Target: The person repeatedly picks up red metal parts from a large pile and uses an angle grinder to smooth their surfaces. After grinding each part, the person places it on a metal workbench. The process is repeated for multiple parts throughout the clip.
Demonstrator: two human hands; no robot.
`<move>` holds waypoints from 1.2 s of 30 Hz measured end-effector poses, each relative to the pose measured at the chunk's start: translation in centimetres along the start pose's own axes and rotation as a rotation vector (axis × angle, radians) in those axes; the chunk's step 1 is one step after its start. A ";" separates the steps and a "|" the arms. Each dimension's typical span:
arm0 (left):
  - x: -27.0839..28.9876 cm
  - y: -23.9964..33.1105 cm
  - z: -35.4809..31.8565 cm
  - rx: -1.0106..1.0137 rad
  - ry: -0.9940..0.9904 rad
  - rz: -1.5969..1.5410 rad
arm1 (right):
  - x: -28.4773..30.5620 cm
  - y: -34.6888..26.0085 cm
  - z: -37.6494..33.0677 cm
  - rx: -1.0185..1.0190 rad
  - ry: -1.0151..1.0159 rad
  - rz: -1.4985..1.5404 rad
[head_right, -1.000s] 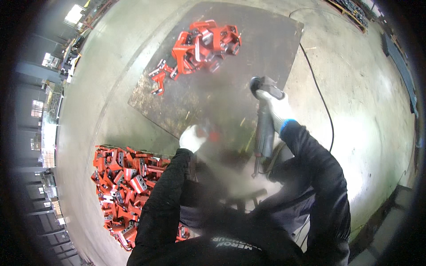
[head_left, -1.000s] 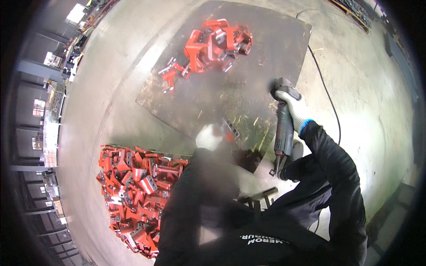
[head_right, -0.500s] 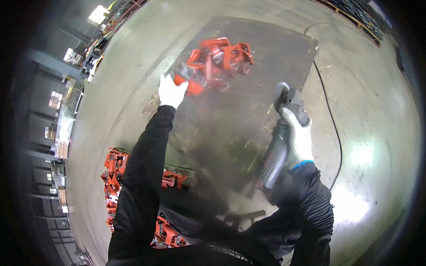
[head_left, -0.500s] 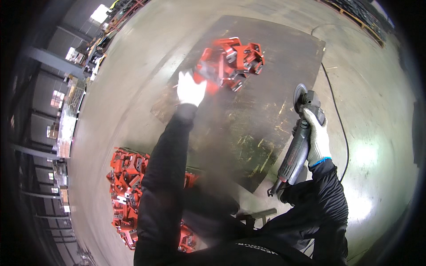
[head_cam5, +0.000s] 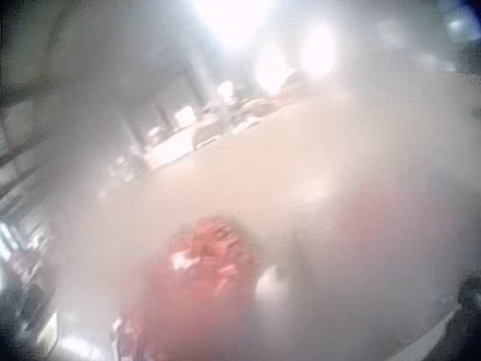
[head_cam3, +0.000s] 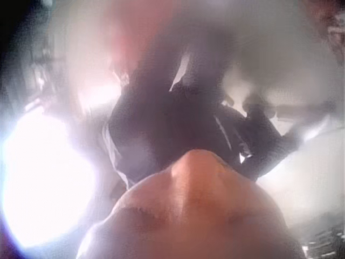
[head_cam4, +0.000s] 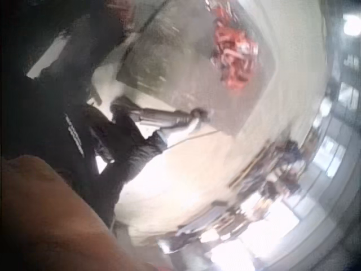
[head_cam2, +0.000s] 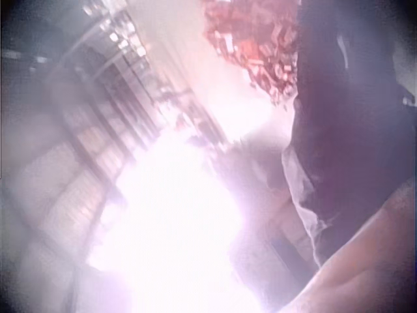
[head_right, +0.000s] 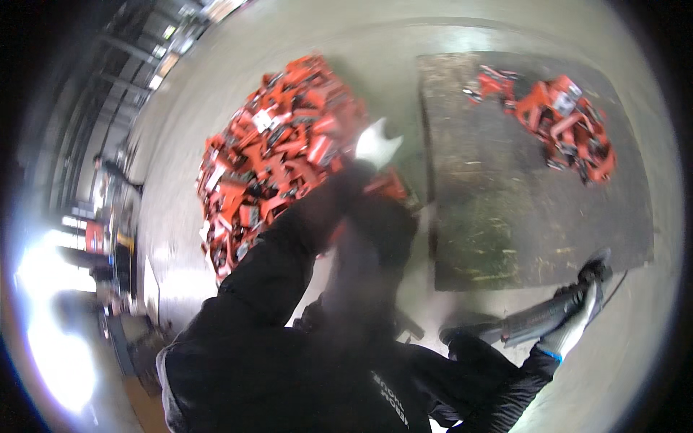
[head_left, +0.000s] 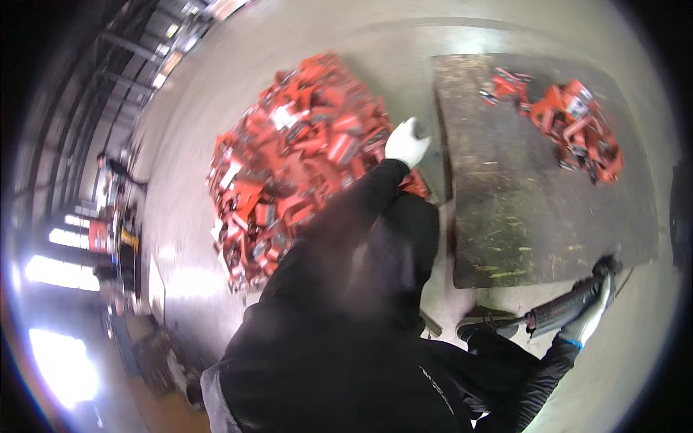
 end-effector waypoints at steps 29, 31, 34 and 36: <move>16.9 -35.9 -7.2 -0.534 -0.811 1.208 | -2.0 10.3 2.5 -0.231 0.046 -0.231; 16.8 -36.3 -7.5 -0.593 -0.806 1.237 | -3.6 10.0 1.8 -0.198 0.072 -0.236; 18.4 -36.5 -7.5 -0.582 -0.836 1.271 | -3.8 9.3 1.5 -0.160 0.063 -0.259; 19.9 -33.7 -8.1 -0.625 -0.905 1.196 | -1.9 9.1 2.0 -0.151 0.029 -0.277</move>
Point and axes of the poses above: each hand's wrist, its own z-axis towards the middle knuckle, its own x-axis out of the back of the hand, y = z × x, the point moved 6 cm from there along z, towards the middle knuckle, and after that the axes turned 7 degrees about -y, right-handed, at the moved point
